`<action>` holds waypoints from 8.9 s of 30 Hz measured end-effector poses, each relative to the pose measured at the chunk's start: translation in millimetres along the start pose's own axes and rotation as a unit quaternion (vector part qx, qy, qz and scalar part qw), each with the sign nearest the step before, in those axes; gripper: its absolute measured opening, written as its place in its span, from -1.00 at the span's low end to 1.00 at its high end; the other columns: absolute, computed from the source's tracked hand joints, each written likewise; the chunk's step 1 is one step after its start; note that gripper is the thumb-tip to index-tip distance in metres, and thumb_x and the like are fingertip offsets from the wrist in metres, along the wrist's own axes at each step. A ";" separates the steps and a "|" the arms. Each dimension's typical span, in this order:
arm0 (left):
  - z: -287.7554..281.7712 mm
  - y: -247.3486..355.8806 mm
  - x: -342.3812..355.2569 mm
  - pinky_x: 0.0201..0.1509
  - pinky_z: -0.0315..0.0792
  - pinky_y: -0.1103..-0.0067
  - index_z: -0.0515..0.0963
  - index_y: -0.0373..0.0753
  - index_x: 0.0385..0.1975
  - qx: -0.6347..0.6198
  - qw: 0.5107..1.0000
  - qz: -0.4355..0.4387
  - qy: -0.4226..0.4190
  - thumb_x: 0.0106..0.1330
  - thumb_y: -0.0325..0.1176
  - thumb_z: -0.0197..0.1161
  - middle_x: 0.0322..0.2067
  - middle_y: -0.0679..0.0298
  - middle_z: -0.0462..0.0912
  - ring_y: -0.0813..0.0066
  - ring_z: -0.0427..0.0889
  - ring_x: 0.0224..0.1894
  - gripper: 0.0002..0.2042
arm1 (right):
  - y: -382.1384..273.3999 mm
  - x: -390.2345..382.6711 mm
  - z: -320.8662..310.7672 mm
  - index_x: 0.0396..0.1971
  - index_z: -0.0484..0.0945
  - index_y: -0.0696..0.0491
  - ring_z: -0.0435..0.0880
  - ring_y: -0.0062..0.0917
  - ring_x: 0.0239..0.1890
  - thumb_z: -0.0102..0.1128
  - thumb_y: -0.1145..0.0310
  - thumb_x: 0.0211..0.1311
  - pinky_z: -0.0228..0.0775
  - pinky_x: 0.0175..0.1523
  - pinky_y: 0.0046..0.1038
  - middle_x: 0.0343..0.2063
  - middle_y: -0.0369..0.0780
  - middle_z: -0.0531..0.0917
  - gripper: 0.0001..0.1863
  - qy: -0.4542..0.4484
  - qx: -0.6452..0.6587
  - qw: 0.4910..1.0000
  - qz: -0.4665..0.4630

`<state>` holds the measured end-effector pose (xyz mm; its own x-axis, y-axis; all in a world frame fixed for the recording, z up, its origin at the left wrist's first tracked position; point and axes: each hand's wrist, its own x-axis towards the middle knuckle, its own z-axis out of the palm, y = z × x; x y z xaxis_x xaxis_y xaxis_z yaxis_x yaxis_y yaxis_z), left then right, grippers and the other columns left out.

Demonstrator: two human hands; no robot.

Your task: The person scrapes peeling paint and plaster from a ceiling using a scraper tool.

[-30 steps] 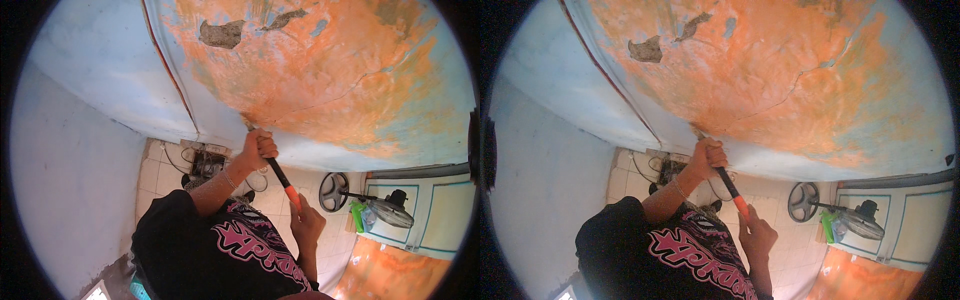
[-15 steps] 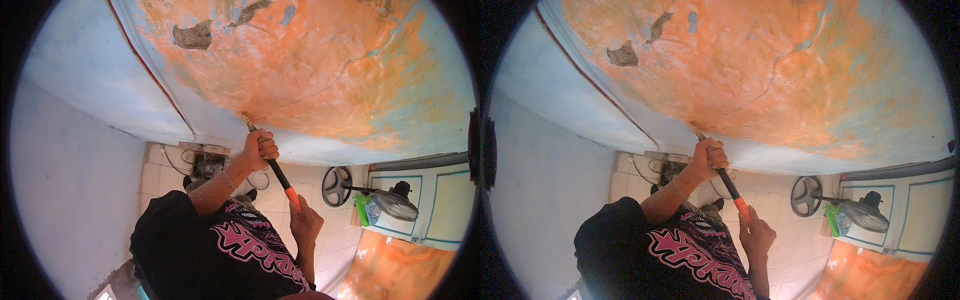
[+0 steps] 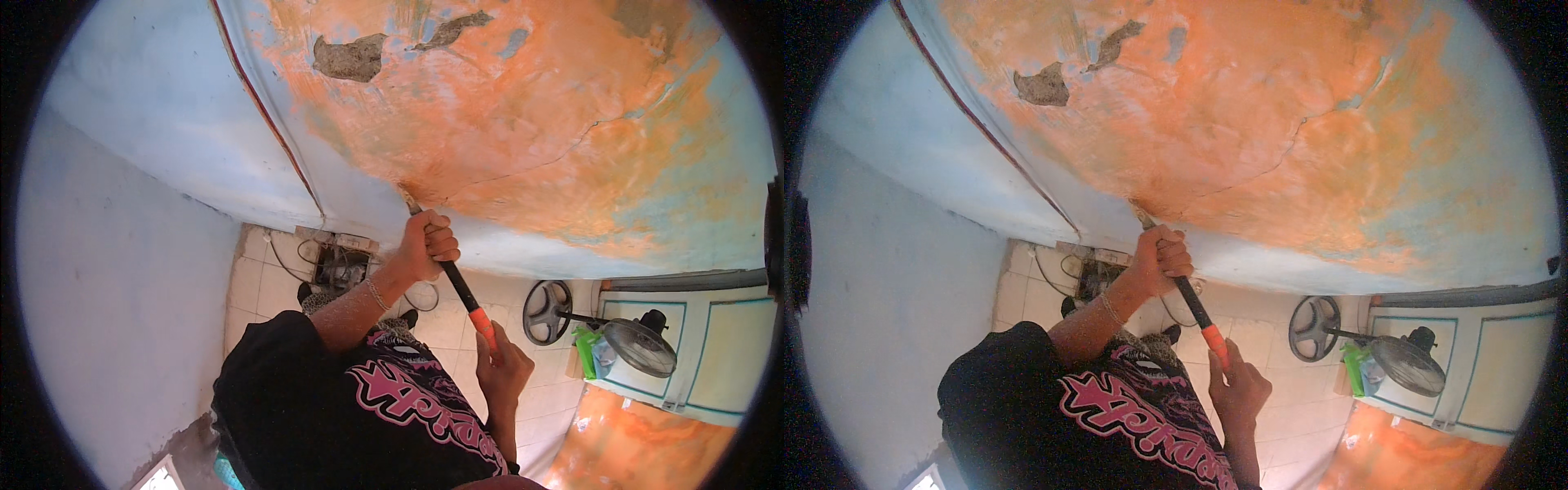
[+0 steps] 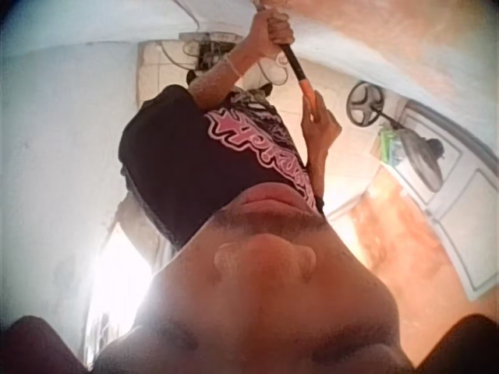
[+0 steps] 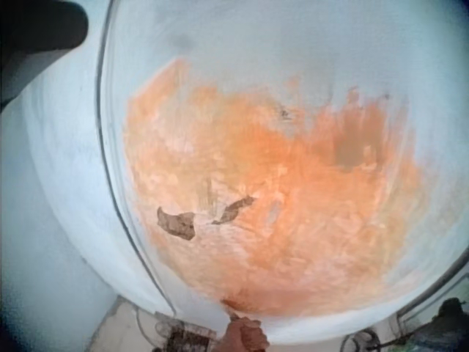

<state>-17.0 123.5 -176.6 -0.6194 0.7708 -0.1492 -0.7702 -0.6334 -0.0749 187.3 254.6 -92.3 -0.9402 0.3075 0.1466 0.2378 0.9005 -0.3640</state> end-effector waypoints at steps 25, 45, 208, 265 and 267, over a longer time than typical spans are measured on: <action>-7.9 8.8 -0.2 -0.73 -0.05 0.65 0.01 0.04 -0.87 -0.007 0.999 -0.005 -0.032 0.11 -0.41 -0.03 -0.91 0.55 -0.10 0.67 -0.11 -0.86 -0.62 | -6.0 3.1 6.1 -0.22 0.61 0.05 0.44 -0.51 -0.79 0.35 0.32 0.00 0.21 -0.63 -0.51 -0.78 -0.20 0.49 -0.70 0.019 0.040 0.999 -0.012; -14.3 32.2 -10.2 -0.73 -0.02 0.66 0.03 0.04 -0.87 0.008 0.999 0.038 0.030 0.11 -0.39 0.00 -0.91 0.56 -0.05 0.68 -0.08 -0.86 -0.63 | -15.8 14.0 20.0 -0.27 0.62 0.06 0.46 -0.45 -0.76 0.32 0.30 0.03 0.23 -0.60 -0.49 -0.77 -0.16 0.49 -0.75 -0.009 0.084 0.996 -0.004; -25.2 35.8 -14.3 -0.72 -0.05 0.60 -0.03 0.04 -0.91 0.063 0.982 0.138 0.108 0.10 -0.37 0.06 -0.91 0.50 -0.08 0.62 -0.06 -0.83 -0.55 | 14.7 16.7 61.3 -0.18 0.61 0.05 0.51 -0.38 -0.69 0.34 0.25 0.01 0.31 -0.54 -0.41 -0.71 -0.15 0.52 -0.66 -0.017 0.098 0.993 -0.058; -19.2 -12.6 -8.7 -0.73 -0.08 0.62 -0.06 0.05 -0.91 0.036 0.993 0.055 0.095 0.07 -0.40 0.05 -0.90 0.52 -0.11 0.63 -0.09 -0.85 -0.56 | 45.6 -5.6 32.6 -0.17 0.60 0.10 0.50 -0.43 -0.76 0.29 0.30 0.06 0.28 -0.59 -0.48 -0.78 -0.14 0.50 -0.68 -0.027 0.084 0.993 -0.075; -18.5 -16.2 -6.4 -0.73 -0.08 0.63 -0.06 0.05 -0.91 0.035 0.995 0.041 0.078 0.07 -0.40 0.05 -0.90 0.53 -0.12 0.64 -0.09 -0.85 -0.55 | 43.2 -6.2 26.4 -0.17 0.60 0.10 0.51 -0.45 -0.75 0.29 0.31 0.07 0.28 -0.59 -0.48 -0.78 -0.15 0.50 -0.68 -0.035 0.087 0.994 -0.055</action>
<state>2.3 127.5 -192.7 -0.6540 0.6927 -0.3042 -0.7297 -0.6836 0.0121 196.9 283.4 -133.2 -0.9741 0.1836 0.1323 0.0935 0.8588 -0.5037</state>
